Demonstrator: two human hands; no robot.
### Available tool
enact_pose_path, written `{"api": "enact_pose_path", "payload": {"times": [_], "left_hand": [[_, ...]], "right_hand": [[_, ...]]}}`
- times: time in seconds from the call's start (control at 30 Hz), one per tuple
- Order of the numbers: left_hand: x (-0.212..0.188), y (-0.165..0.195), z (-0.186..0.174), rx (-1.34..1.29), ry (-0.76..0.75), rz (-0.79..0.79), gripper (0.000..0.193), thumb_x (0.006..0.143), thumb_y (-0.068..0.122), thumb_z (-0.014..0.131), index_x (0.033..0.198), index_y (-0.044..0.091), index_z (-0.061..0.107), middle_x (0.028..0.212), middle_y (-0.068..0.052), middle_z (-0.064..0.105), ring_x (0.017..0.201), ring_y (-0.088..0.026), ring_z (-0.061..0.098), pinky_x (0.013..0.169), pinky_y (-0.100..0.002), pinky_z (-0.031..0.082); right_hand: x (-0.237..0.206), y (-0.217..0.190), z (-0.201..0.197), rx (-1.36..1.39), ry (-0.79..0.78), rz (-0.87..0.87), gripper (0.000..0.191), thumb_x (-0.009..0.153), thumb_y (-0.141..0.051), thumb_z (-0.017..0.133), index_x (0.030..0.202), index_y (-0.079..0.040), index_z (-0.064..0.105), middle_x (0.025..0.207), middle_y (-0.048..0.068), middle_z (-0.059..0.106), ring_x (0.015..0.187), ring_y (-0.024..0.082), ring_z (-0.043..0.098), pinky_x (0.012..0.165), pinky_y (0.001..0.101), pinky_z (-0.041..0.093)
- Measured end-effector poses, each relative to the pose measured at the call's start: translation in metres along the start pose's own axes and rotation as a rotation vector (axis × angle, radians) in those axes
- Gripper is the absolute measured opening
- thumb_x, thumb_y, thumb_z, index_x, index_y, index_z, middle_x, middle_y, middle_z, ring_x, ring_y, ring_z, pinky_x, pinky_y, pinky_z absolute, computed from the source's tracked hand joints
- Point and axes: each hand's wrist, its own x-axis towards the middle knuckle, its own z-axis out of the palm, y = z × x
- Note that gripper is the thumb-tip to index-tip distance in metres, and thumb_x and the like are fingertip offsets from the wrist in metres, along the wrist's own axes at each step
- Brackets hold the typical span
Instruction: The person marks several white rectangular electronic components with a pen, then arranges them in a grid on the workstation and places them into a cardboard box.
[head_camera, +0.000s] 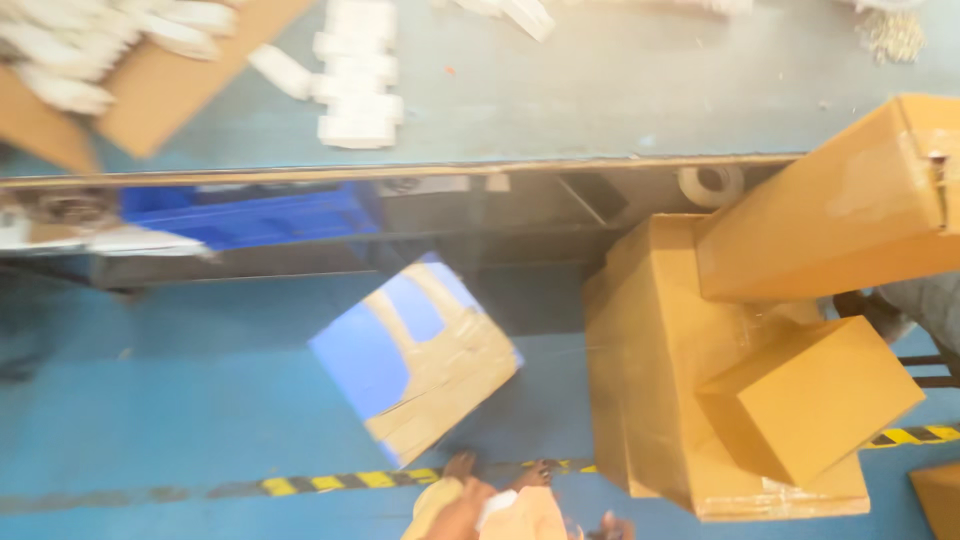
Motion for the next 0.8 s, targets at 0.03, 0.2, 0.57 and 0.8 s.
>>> {"api": "enact_pose_path", "payload": {"times": [0.03, 0.2, 0.57, 0.8], "left_hand": [[-0.022, -0.007, -0.029, 0.037, 0.001, -0.023, 0.07, 0.068, 0.034, 0.09, 0.127, 0.018, 0.056, 0.117, -0.013, 0.06, 0.11, -0.037, 0.061, 0.094, -0.047, 0.049], [-0.097, -0.051, -0.166, 0.486, 0.047, -0.197, 0.052, 0.077, 0.03, 0.079, 0.123, 0.021, 0.056, 0.124, -0.01, 0.059, 0.113, -0.036, 0.064, 0.098, -0.051, 0.048], [-0.205, -0.165, -0.424, 0.324, 0.204, -0.251, 0.07, 0.075, 0.03, 0.085, 0.133, 0.011, 0.052, 0.135, -0.027, 0.051, 0.12, -0.047, 0.058, 0.099, -0.05, 0.052], [-0.188, -0.193, -0.509, 0.339, 0.242, -0.428, 0.067, 0.077, 0.028, 0.082, 0.135, 0.014, 0.052, 0.139, -0.024, 0.049, 0.112, -0.047, 0.064, 0.096, -0.051, 0.054]], "right_hand": [[-0.014, -0.008, -0.008, -0.006, 0.038, -0.019, 0.051, 0.1, -0.056, 0.052, 0.121, -0.011, 0.064, 0.104, 0.025, 0.074, 0.1, 0.045, 0.069, 0.087, 0.0496, 0.053], [-0.054, -0.052, -0.037, -0.012, 0.213, -0.05, 0.053, 0.1, -0.056, 0.052, 0.122, -0.009, 0.063, 0.104, 0.025, 0.074, 0.1, 0.045, 0.069, 0.087, 0.0501, 0.053], [-0.234, -0.2, 0.102, 0.586, -0.023, -0.127, 0.042, 0.102, -0.038, 0.061, 0.113, 0.003, 0.062, 0.1, 0.016, 0.077, 0.088, 0.022, 0.074, 0.078, 0.0319, 0.057], [-0.228, -0.259, 0.095, 0.904, 0.096, -0.275, 0.028, 0.1, -0.023, 0.064, 0.114, 0.001, 0.06, 0.111, 0.015, 0.069, 0.099, 0.021, 0.074, 0.085, 0.0336, 0.062]]}}
